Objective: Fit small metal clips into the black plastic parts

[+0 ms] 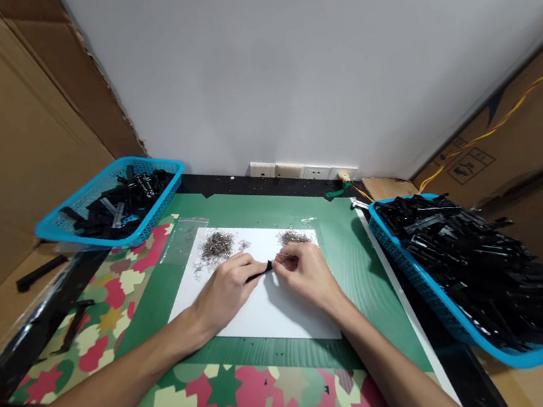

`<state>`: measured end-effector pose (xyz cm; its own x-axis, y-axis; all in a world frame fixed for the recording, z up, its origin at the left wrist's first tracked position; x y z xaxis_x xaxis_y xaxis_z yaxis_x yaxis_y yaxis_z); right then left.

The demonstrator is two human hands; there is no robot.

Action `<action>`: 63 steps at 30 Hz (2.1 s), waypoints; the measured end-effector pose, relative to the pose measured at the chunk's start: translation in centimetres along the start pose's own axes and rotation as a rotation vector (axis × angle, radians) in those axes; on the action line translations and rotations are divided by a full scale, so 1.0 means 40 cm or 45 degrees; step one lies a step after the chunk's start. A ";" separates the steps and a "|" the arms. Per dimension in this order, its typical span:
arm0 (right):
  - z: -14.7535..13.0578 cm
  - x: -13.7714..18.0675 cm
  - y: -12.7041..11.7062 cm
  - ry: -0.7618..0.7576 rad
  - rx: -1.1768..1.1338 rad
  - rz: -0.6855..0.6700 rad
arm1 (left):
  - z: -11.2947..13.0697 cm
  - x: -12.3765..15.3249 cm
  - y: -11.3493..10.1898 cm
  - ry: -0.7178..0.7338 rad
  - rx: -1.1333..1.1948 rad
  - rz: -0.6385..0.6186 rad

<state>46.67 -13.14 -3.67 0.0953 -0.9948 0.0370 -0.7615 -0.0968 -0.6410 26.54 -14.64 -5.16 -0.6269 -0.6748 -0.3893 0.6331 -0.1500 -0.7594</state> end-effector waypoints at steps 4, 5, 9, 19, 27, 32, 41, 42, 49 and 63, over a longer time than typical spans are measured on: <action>-0.005 0.006 0.010 -0.076 0.082 0.077 | -0.002 0.000 -0.001 -0.007 -0.003 -0.012; -0.007 0.009 0.012 -0.094 0.099 0.089 | -0.003 0.000 0.000 -0.011 0.003 -0.010; -0.011 0.016 0.017 -0.182 0.178 0.140 | -0.009 0.002 0.002 -0.016 0.037 0.004; -0.006 0.019 0.022 -0.245 0.230 0.147 | -0.004 -0.001 -0.002 -0.022 0.028 0.005; -0.009 0.019 0.020 -0.239 0.238 0.114 | 0.000 0.002 -0.001 0.018 -0.039 -0.030; -0.017 0.025 0.030 -0.255 0.285 0.133 | 0.008 0.009 0.000 0.106 -0.192 -0.100; -0.018 0.020 0.025 -0.187 0.258 0.135 | 0.008 0.011 0.001 0.121 -0.265 -0.118; -0.019 0.019 0.025 -0.185 0.257 0.128 | 0.008 0.011 0.002 0.118 -0.272 -0.112; -0.017 0.021 0.026 -0.186 0.269 0.115 | 0.003 0.010 0.006 0.098 -0.245 -0.064; -0.006 0.027 0.039 -0.375 0.333 0.202 | 0.001 0.005 0.005 0.014 -0.124 -0.017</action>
<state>45.43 -14.38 -4.45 0.1979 -0.9410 -0.2745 -0.5968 0.1065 -0.7953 26.55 -14.84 -5.39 -0.6404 -0.6652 -0.3839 0.5777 -0.0878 -0.8115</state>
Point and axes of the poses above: each hand's wrist, its own x-axis away from the middle knuckle, its own y-axis out of the palm, z = x × y, the point moved 2 cm from there along -x, towards the middle knuckle, and after that the axes turned 11 degrees about y, right-handed, at the moved point
